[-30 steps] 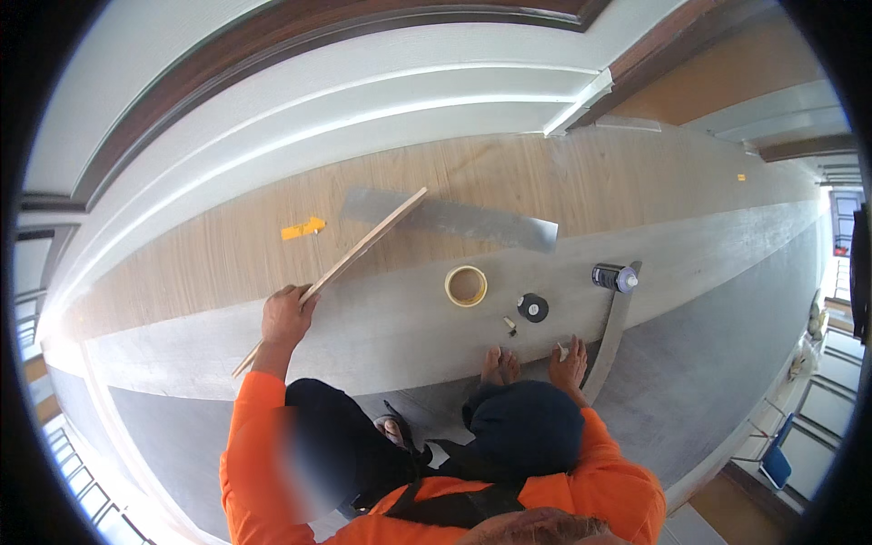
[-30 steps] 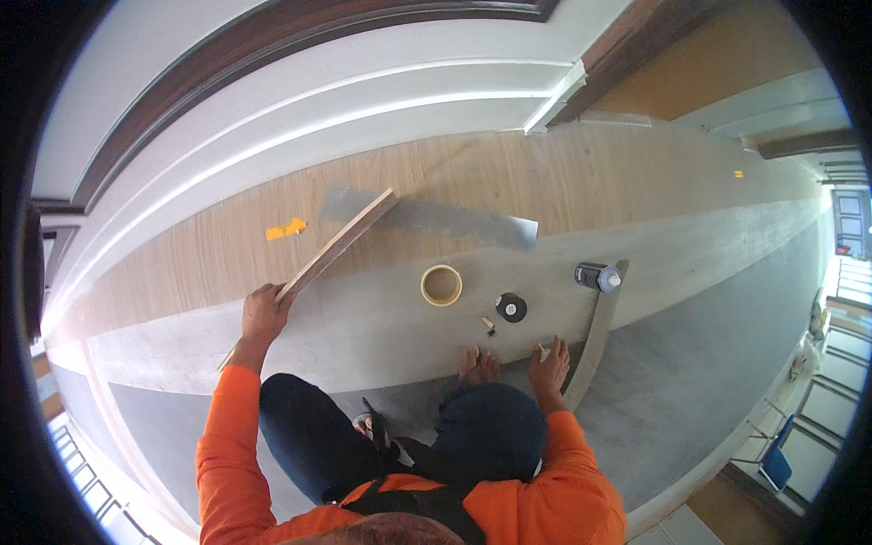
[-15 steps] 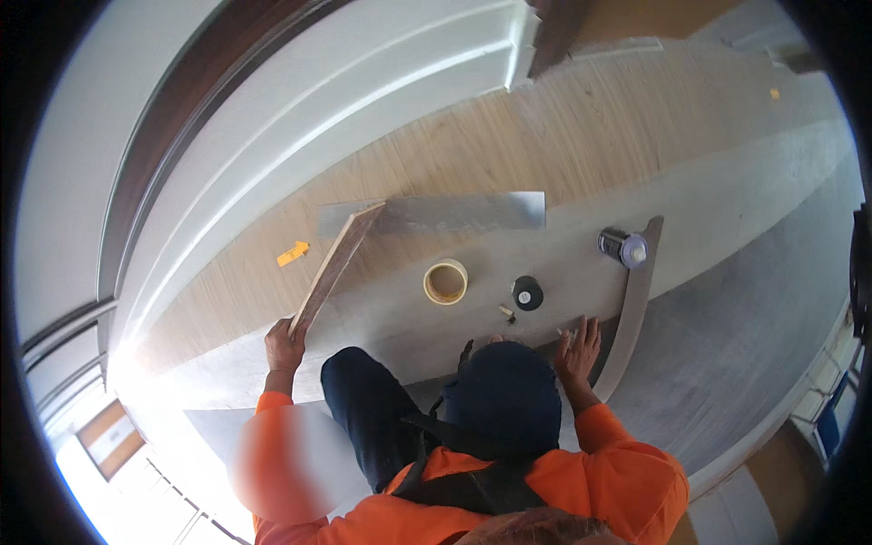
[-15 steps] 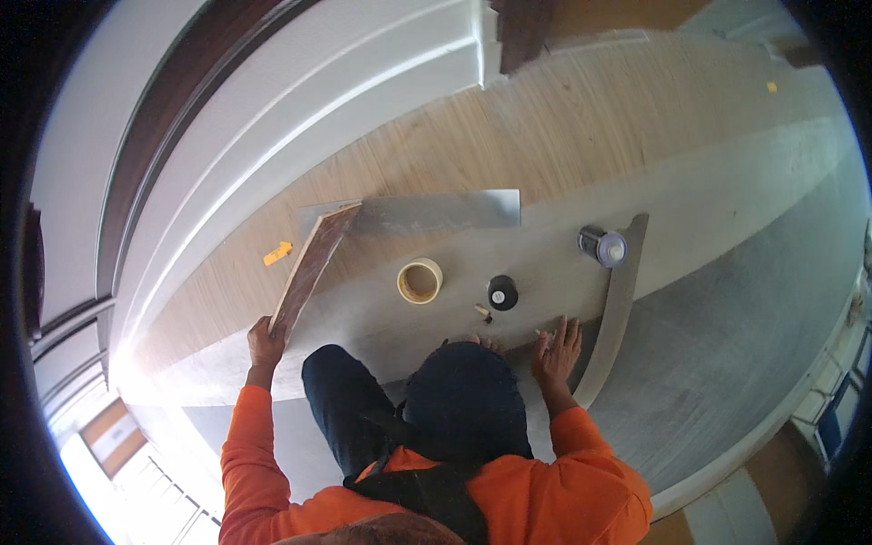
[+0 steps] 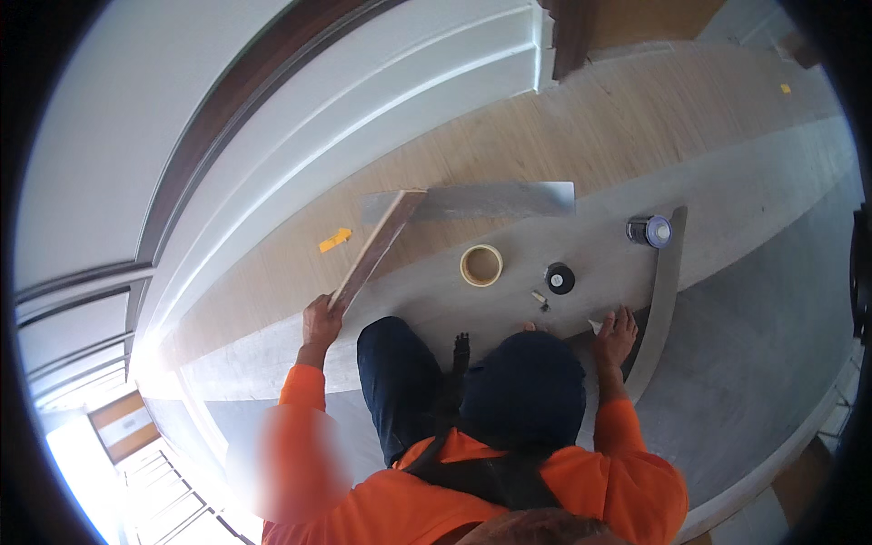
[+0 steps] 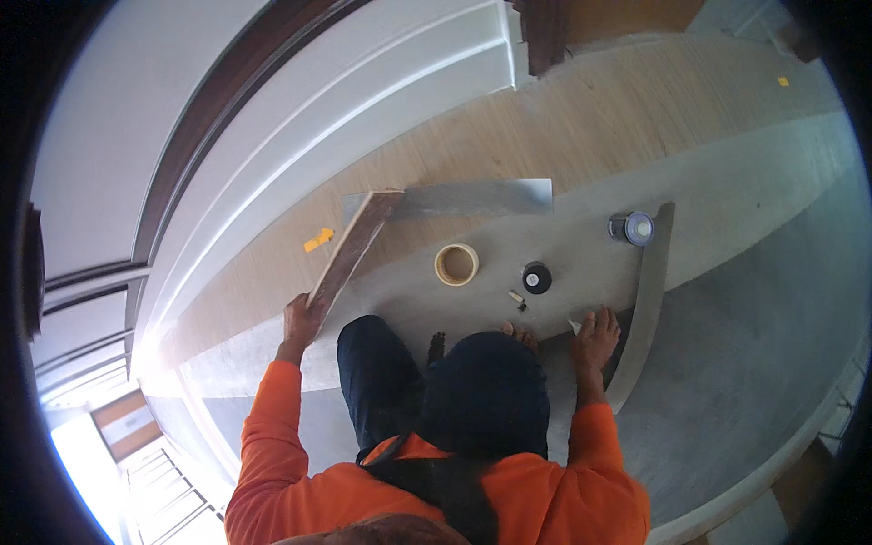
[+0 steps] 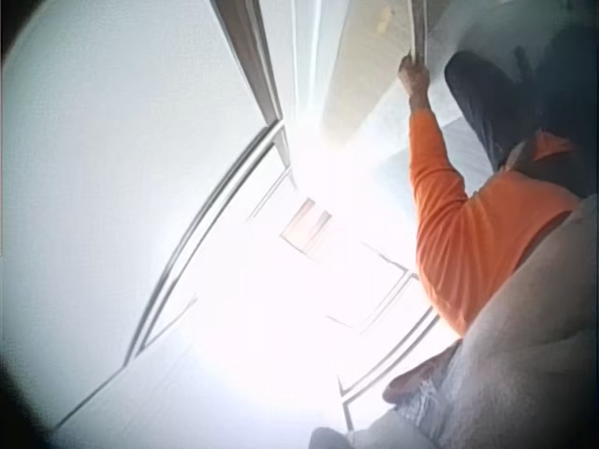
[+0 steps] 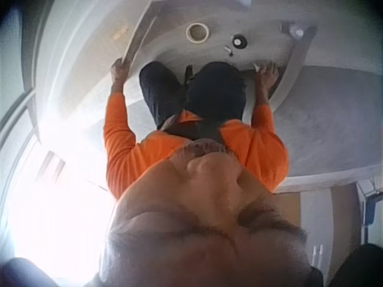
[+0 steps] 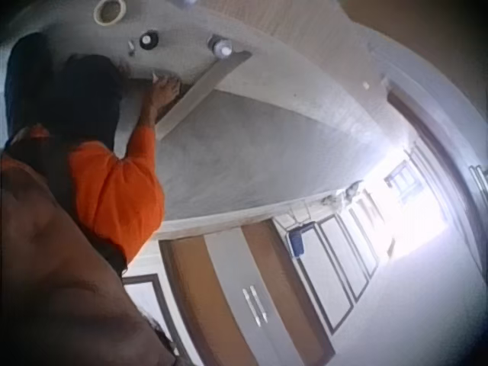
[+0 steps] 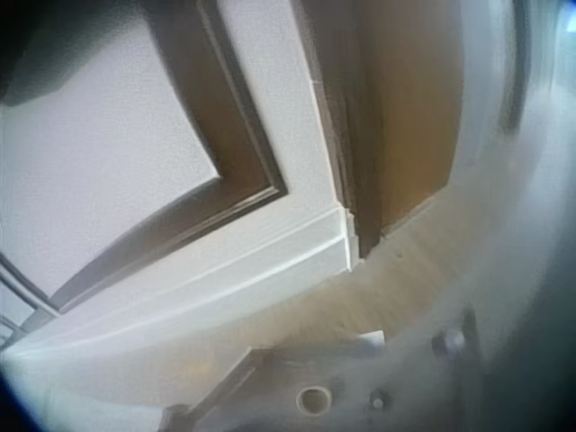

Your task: The person kneels on the floor and applies masking tape to the wall trim. They then use a spray can to apply adhesive to the trim and press a piece of material into place. The person continues to apply tape and adjust the trim along the wall.

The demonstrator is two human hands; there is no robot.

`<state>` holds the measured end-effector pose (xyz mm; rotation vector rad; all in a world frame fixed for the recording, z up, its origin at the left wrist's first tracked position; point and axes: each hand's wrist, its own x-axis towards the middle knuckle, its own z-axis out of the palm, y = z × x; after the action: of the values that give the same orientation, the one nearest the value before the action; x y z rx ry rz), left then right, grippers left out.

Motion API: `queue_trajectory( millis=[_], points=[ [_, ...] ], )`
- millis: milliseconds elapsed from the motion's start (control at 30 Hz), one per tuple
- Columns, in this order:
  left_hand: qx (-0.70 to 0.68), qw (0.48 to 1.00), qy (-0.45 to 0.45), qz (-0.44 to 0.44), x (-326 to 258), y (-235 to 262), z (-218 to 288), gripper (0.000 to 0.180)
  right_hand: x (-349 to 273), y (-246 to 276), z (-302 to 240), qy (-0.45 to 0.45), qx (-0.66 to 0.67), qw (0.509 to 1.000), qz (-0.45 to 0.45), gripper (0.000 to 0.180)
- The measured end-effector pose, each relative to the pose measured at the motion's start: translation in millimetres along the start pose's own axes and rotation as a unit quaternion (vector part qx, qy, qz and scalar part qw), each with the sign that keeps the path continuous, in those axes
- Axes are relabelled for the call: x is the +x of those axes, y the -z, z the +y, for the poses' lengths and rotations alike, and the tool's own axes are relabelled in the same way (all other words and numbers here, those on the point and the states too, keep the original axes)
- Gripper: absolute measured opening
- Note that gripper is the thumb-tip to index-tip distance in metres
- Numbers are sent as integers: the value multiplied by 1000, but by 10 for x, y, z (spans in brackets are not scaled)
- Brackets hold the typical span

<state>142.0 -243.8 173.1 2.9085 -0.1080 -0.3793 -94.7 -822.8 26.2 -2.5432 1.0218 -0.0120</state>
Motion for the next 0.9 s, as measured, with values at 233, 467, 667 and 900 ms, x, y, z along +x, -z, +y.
queue_trajectory(
  millis=[233,467,667,900],
  points=[
    [27,996,-36,80,-763,30,-300,31,159,213,215,-92,117,987,54,42],
    [50,991,70,105,-1365,-270,-543,34,160,37,255,-67,113,989,72,35],
    [22,994,66,88,-1288,-251,-400,34,417,416,166,31,-78,957,278,35],
    [54,994,40,92,-1174,-384,-349,37,749,429,-760,204,220,954,10,27]
  ],
)
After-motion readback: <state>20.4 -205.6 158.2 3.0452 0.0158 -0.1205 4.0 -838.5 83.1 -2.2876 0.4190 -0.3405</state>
